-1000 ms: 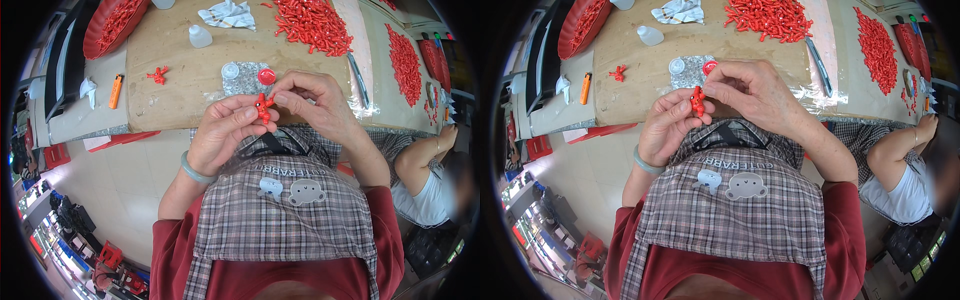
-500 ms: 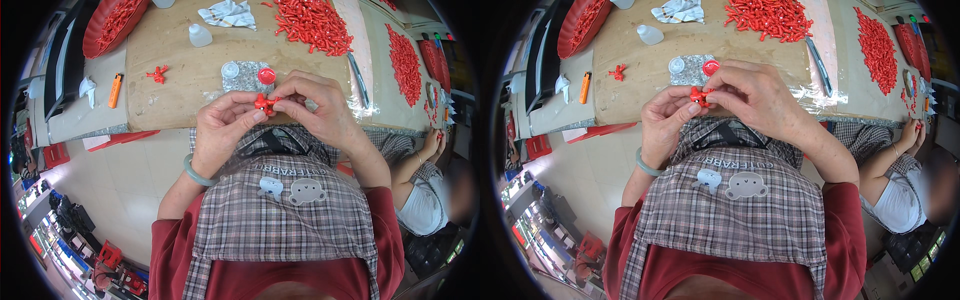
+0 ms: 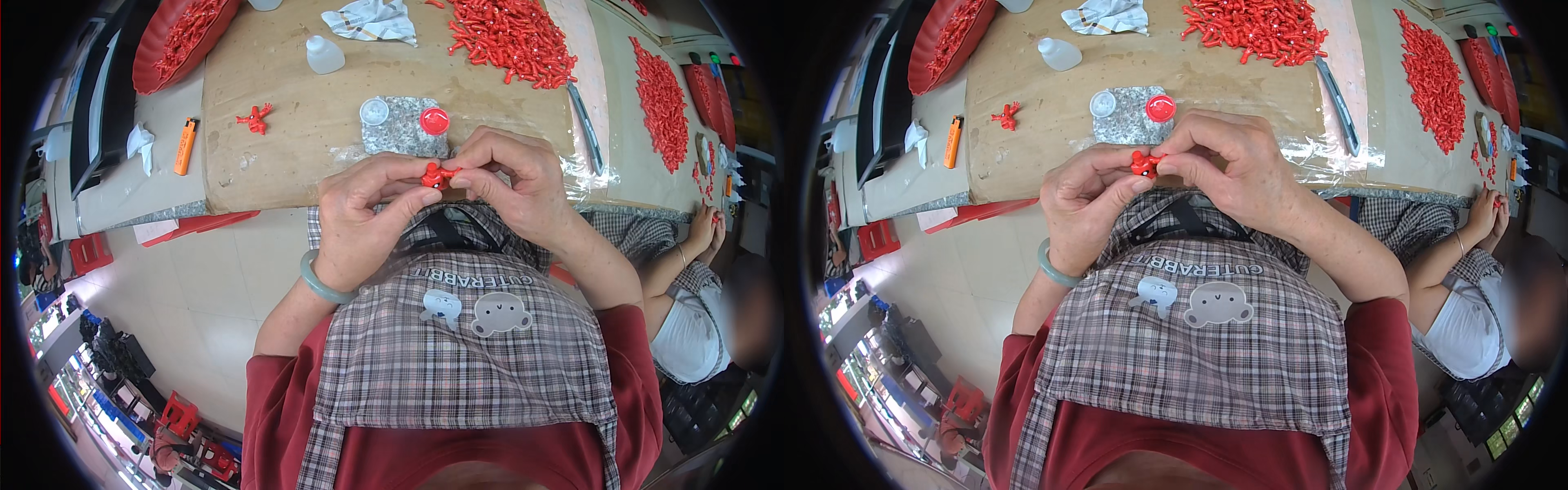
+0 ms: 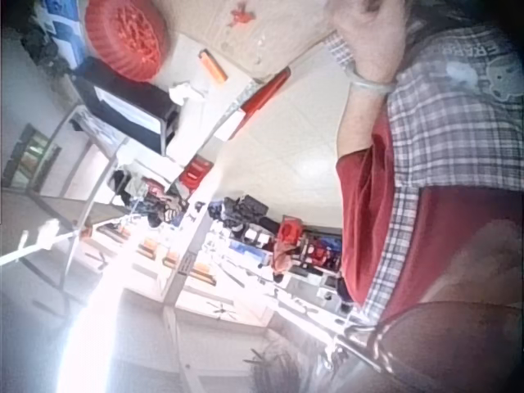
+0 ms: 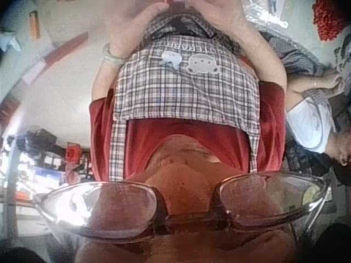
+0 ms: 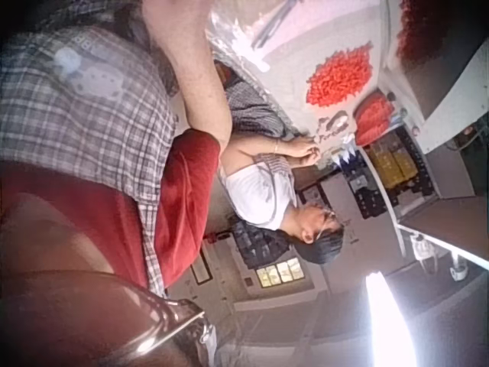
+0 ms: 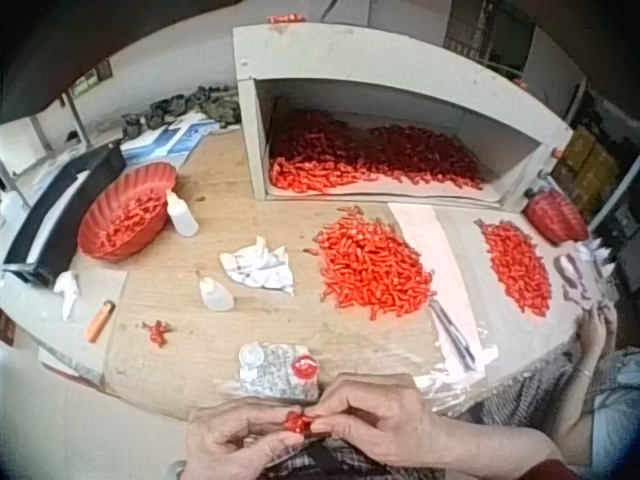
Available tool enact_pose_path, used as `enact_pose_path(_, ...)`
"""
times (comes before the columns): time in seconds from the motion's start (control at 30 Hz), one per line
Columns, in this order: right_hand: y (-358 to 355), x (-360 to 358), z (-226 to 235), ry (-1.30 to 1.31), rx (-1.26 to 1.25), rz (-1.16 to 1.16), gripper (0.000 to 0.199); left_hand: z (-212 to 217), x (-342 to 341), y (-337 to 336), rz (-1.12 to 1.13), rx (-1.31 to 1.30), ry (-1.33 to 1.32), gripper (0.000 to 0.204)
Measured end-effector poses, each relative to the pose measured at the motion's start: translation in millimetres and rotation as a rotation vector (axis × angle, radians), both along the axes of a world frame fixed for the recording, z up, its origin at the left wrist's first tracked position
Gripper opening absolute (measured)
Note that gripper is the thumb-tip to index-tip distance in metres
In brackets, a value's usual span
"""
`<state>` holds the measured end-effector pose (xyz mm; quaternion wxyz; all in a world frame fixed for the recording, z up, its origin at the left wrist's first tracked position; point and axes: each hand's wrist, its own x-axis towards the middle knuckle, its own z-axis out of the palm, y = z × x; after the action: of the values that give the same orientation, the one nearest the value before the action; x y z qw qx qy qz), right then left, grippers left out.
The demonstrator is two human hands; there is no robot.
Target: The person assembles small red plastic toy parts by hand, applying glue from a bottle to join the components.
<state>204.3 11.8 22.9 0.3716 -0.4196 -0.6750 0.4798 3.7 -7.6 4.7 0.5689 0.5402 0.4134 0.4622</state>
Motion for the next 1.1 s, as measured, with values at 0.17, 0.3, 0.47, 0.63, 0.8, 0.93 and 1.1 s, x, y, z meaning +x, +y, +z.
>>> enact_pose_path(0.17, 1.1, 0.4, 3.0, 0.066, -0.047, 0.005, 0.006, 7.2, 0.8, 1.0, -0.048, -0.176, -0.136, 0.022)
enact_pose_path(0.3, 6.4, 7.5, 9.2, 0.129, -0.203, 0.08, 0.016, 5.1, -0.1, 2.5, -0.068, -0.205, -0.265, 0.023)
enact_pose_path(0.47, 5.5, 7.4, 7.5, 0.221, -0.403, 0.086, 0.028, 2.3, -0.2, 1.8, -0.037, -0.146, -0.228, 0.023)
enact_pose_path(0.63, 3.9, 5.5, 6.0, 0.211, -0.452, 0.043, 0.029, -0.5, 1.3, 4.1, -0.016, 0.008, -0.108, 0.021)
enact_pose_path(0.8, 3.9, 4.3, 5.1, 0.17, -0.461, 0.01, 0.027, -4.0, 1.0, 7.4, 0.035, 0.158, 0.033, 0.022)
enact_pose_path(0.93, 4.7, 2.9, 11.0, 0.046, -0.478, 0.052, 0.032, -6.0, 2.6, 8.0, 0.087, 0.314, 0.187, 0.024)
enact_pose_path(1.1, 8.1, 4.7, 14.2, -0.043, -0.523, 0.133, 0.035, -3.3, 2.0, 10.0, 0.088, 0.445, 0.3, 0.022)
